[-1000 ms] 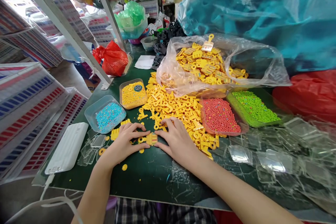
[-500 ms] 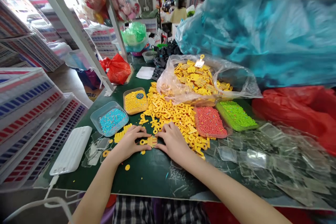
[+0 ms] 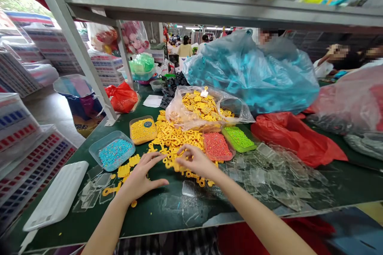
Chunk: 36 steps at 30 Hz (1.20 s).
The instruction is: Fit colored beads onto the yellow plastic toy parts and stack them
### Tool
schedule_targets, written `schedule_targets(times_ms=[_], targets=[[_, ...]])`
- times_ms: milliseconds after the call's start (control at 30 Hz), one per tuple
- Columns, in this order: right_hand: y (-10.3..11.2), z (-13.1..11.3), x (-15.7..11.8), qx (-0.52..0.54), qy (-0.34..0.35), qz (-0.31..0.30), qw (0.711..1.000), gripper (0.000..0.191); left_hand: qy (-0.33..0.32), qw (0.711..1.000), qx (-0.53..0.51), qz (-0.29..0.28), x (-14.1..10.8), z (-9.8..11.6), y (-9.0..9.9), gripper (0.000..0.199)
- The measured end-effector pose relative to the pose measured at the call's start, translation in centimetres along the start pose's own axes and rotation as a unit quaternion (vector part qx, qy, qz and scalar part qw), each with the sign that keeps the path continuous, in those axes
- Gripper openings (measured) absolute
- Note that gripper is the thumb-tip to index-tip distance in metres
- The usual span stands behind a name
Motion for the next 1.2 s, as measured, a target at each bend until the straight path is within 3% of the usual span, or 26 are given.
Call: schedule_targets(times_ms=[67,167,267,367,533,667,933,1200], targets=[[5.2,-1.5,2.1,-0.04,0.024,0.122,0.991,0.045,-0.004,0.999,0.043,0.032,-0.2,-0.4,0.8,0.053],[11.7,-3.8,6.0,-0.07,0.039,0.227,0.971,0.053,-0.037,0.993,0.091,0.069,-0.5,-0.1,1.5,0.033],[14.8,-5.4,8.3,-0.132,0.056,0.274,0.951,0.048,-0.06,0.988,0.109,0.089,-0.6,0.4,1.8,0.023],[13.8,-5.5,7.4,-0.216,0.074,0.258,0.939,0.033,-0.049,0.989,0.104,0.096,-0.5,0.4,1.8,0.021],[8.1,-3.1,3.2,-0.358,0.083,0.164,0.915,0.016,-0.052,0.994,0.077,0.057,-0.2,0.7,0.8,0.019],[5.0,-0.5,2.4,-0.447,0.066,0.099,0.886,0.011,-0.05,0.995,0.066,0.059,-0.2,0.8,0.9,0.017],[3.7,1.3,4.0,-0.503,0.053,0.078,0.859,0.011,-0.016,0.998,0.056,0.034,-0.5,-1.1,0.4,0.018],[3.6,-0.6,3.3,-0.491,0.087,0.129,0.857,0.013,-0.031,0.996,0.078,-0.029,-0.3,-0.2,-1.2,0.018]])
Point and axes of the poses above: each hand's wrist, its own x-axis towards the middle knuckle, its own y-axis out of the back of the hand, z = x × y, the point moved 9 cm from there along x, towards the middle knuckle, and after that the axes turned 9 degrees about -y, right-handed, at the moved point
